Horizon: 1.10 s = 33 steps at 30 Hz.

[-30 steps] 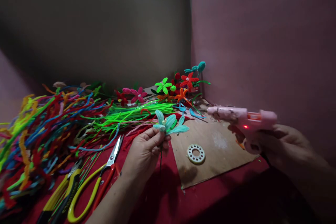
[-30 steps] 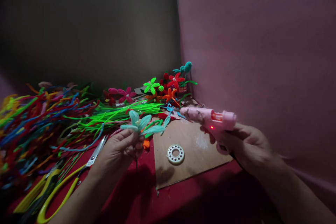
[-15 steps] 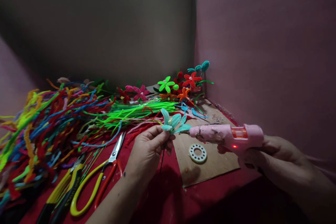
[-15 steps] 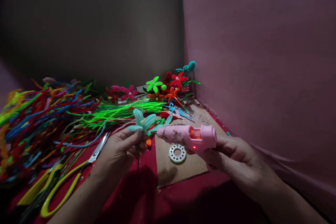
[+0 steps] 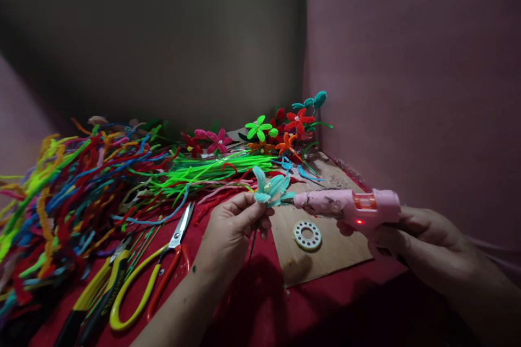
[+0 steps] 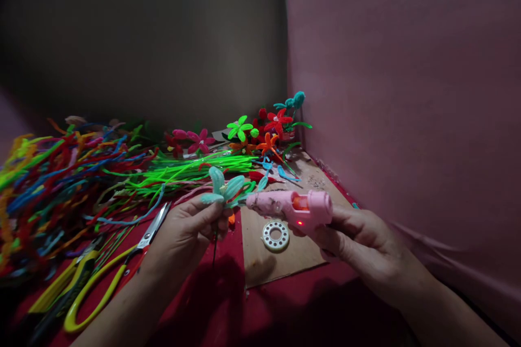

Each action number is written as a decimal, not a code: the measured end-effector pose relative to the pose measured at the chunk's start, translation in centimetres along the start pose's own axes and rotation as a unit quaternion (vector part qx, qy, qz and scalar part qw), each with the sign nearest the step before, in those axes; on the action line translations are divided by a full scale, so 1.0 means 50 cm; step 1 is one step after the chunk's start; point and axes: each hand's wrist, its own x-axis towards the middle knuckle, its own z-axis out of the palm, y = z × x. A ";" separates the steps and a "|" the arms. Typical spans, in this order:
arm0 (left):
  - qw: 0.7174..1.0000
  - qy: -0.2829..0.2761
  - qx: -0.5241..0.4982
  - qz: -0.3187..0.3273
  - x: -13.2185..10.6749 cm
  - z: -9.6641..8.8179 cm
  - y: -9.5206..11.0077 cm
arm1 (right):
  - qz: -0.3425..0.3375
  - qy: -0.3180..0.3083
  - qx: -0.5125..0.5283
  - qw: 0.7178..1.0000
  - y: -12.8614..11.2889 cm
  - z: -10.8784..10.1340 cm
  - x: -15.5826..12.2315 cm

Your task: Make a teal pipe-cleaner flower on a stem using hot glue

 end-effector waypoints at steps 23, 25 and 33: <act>1.000 0.008 0.008 -0.001 0.000 0.001 0.002 | 0.028 -0.025 0.003 0.999 -0.003 0.002 -0.008; 1.000 0.010 0.008 -0.001 0.000 0.002 0.002 | 0.028 -0.023 -0.003 0.999 0.002 0.002 -0.007; 1.000 0.021 0.011 -0.007 0.001 0.002 0.002 | 0.020 -0.010 -0.004 1.000 0.005 0.004 -0.009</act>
